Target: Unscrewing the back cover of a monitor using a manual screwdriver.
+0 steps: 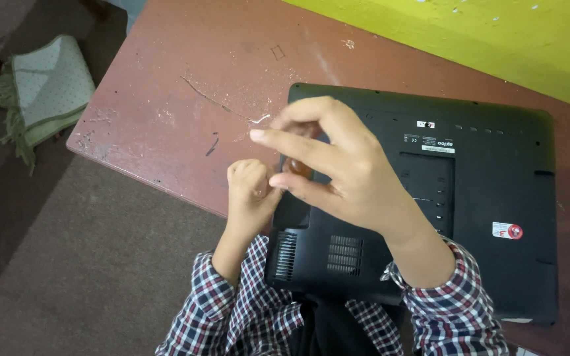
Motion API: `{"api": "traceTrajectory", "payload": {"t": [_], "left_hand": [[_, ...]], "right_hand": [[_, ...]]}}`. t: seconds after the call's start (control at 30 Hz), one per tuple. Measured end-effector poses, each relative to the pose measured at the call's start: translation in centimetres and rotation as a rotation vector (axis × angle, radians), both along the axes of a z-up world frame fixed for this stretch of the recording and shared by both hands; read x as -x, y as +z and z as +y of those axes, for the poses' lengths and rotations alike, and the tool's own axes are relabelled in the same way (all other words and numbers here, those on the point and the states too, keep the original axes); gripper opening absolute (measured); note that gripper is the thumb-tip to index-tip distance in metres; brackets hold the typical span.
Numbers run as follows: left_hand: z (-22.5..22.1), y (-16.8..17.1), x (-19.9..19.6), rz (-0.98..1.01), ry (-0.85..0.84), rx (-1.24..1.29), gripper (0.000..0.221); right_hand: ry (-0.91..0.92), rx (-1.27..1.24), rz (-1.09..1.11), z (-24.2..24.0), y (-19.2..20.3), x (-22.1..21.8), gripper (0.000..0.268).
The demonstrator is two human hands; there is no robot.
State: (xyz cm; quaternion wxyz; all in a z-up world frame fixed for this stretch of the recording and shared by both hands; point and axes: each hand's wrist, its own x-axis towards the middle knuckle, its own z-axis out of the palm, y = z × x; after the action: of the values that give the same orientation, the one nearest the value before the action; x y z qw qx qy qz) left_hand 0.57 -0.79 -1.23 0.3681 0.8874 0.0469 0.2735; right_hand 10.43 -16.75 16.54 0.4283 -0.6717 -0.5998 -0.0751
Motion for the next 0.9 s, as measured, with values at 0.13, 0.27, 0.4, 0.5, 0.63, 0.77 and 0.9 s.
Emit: {"api": "traceTrajectory", "payload": {"t": [0.13,0.27,0.4,0.5,0.63,0.77,0.9], "left_hand": [[0.4,-0.5,0.1,0.037,-0.037,0.014,0.049],[0.6,0.7,0.4,0.062,-0.122,0.006,0.015],[0.7,0.3,0.4,-0.013,-0.109,0.005,0.011],[0.3,0.3,0.4,0.018,-0.023,-0.040,0.009],[0.5,-0.9,0.3,0.050,-0.016,-0.021,0.018],[0.3,-0.3,0.3,0.060,-0.070,0.192,0.022],[0.4,0.4,0.5,0.032,-0.076,0.269,0.012]], "right_hand": [[-0.041,0.011,0.139,-0.4,0.1,0.4,0.034],[-0.039,-0.056,0.276,-0.5,0.9,0.4,0.027],[-0.003,0.001,0.261,-0.3,1.1,0.6,0.024],[-0.006,0.067,0.192,-0.3,1.1,0.7,0.032],[-0.013,0.044,0.118,0.1,0.9,0.5,0.028],[0.081,0.100,0.216,0.2,0.2,0.9,0.038],[0.135,0.072,0.289,0.6,-0.1,0.9,0.024]]}}
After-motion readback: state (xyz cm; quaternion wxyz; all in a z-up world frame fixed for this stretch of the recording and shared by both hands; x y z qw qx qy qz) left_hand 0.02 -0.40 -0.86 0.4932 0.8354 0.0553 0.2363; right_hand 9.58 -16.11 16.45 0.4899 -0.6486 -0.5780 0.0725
